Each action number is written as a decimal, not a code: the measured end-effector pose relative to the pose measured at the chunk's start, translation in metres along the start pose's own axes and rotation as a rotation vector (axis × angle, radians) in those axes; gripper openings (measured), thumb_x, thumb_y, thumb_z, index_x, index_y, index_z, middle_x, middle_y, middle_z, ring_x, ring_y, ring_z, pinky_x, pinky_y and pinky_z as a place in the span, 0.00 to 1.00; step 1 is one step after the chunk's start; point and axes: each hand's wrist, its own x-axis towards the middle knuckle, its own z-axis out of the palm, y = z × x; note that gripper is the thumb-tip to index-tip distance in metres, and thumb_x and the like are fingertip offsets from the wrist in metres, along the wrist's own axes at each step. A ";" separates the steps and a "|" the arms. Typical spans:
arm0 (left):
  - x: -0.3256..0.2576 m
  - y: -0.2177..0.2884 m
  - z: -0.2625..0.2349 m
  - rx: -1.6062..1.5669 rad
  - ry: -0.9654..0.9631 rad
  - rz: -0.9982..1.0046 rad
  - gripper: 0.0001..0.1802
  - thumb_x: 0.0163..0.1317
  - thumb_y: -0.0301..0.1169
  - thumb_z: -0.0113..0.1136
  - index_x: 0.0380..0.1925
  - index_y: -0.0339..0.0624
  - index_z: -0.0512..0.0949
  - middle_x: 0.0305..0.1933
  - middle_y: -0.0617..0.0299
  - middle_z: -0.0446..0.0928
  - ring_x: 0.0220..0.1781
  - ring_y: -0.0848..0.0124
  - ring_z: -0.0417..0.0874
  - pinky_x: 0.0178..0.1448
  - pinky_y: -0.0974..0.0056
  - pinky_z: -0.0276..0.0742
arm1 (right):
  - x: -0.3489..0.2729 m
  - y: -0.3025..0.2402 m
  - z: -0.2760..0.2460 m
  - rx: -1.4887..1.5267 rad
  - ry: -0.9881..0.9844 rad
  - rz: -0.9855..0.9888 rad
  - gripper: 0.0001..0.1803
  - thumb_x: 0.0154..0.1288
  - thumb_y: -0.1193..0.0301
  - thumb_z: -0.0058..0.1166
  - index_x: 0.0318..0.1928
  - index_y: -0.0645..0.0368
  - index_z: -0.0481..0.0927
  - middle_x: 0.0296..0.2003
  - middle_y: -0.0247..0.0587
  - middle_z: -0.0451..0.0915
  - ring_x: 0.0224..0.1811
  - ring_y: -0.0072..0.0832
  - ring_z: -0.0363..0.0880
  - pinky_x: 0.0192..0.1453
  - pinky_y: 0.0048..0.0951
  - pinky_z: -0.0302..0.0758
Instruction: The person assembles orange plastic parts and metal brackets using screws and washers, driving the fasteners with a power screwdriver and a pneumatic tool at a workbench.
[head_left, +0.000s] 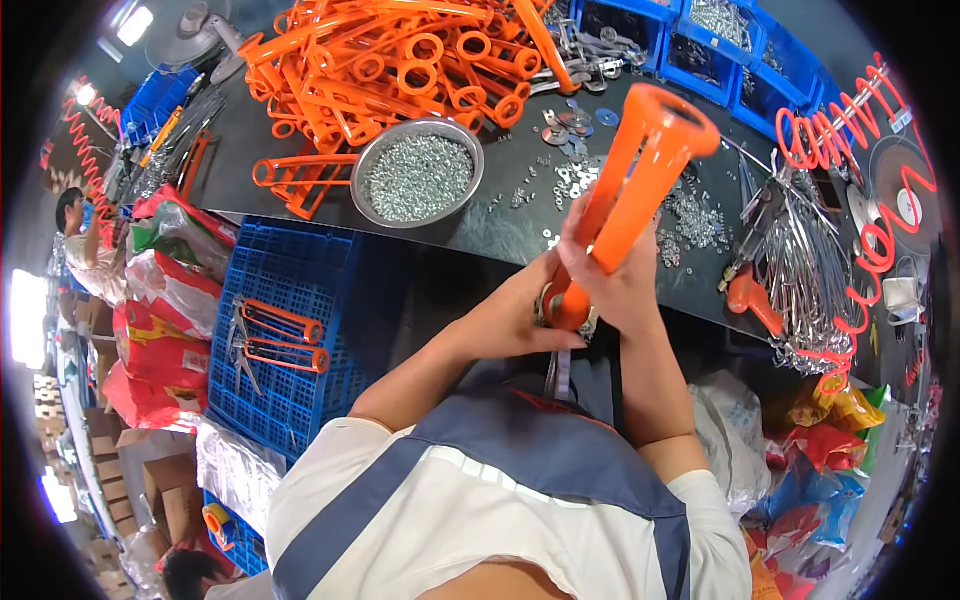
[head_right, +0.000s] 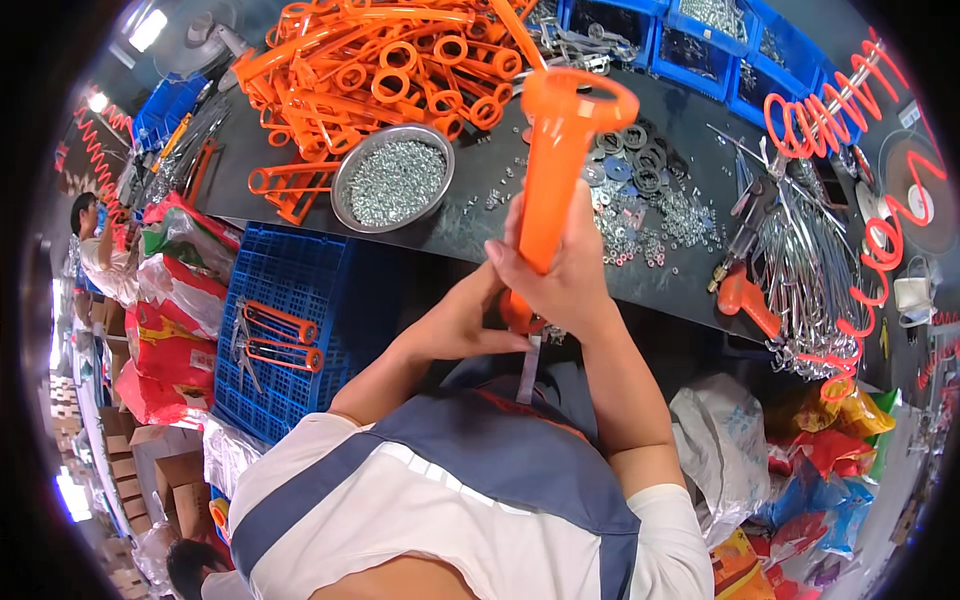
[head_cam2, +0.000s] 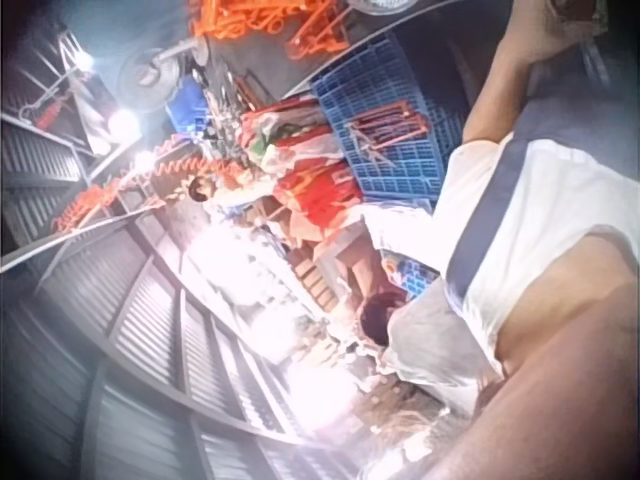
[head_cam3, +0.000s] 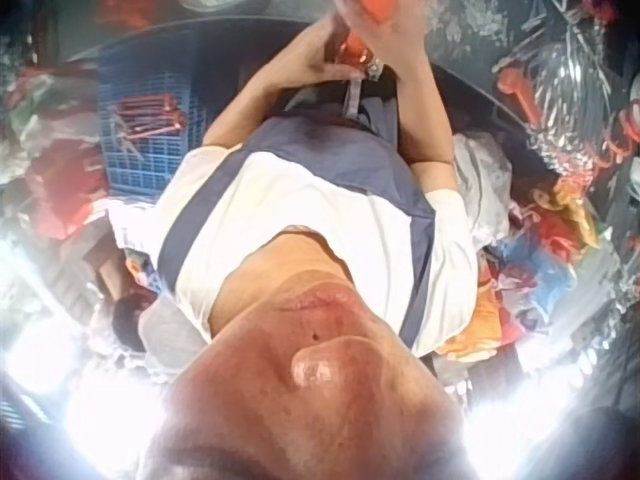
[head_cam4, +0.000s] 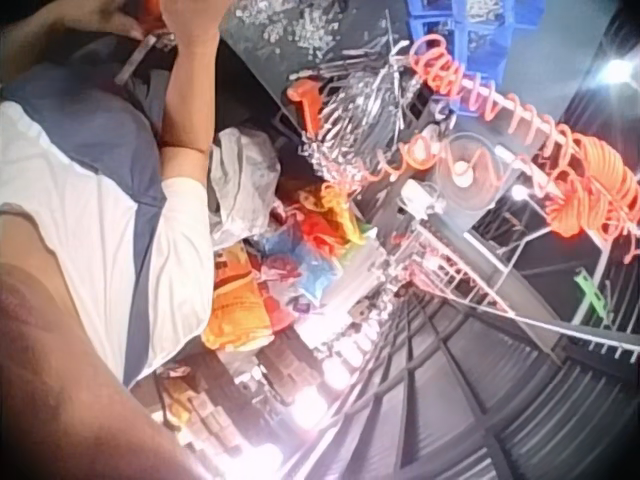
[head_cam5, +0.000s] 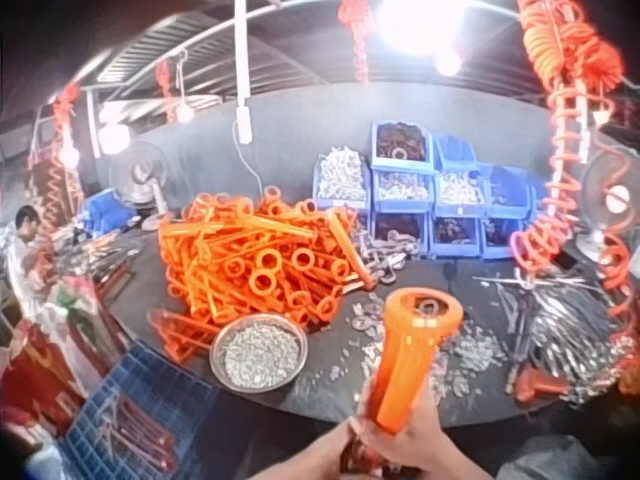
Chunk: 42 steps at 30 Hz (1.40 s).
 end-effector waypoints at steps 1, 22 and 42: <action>0.000 0.000 0.001 0.194 -0.032 -0.081 0.48 0.42 0.26 0.74 0.63 0.36 0.57 0.58 0.48 0.66 0.59 0.60 0.71 0.58 0.60 0.70 | -0.009 0.005 0.000 -0.138 0.025 -0.024 0.28 0.53 0.79 0.59 0.53 0.63 0.62 0.34 0.35 0.72 0.33 0.22 0.74 0.39 0.24 0.74; -0.021 -0.047 0.026 0.204 0.076 -0.369 0.38 0.45 0.28 0.72 0.58 0.44 0.66 0.58 0.56 0.71 0.65 0.54 0.67 0.66 0.57 0.63 | 0.022 0.094 -0.123 -0.747 0.225 0.152 0.09 0.57 0.77 0.55 0.39 0.64 0.79 0.38 0.46 0.78 0.40 0.33 0.79 0.46 0.27 0.75; -0.029 -0.085 0.038 0.244 0.273 0.088 0.36 0.40 0.23 0.75 0.47 0.42 0.63 0.54 0.51 0.73 0.60 0.59 0.73 0.64 0.55 0.68 | -0.094 0.034 -0.048 0.003 0.380 0.600 0.09 0.60 0.71 0.59 0.26 0.64 0.80 0.19 0.27 0.74 0.20 0.11 0.65 0.22 0.17 0.59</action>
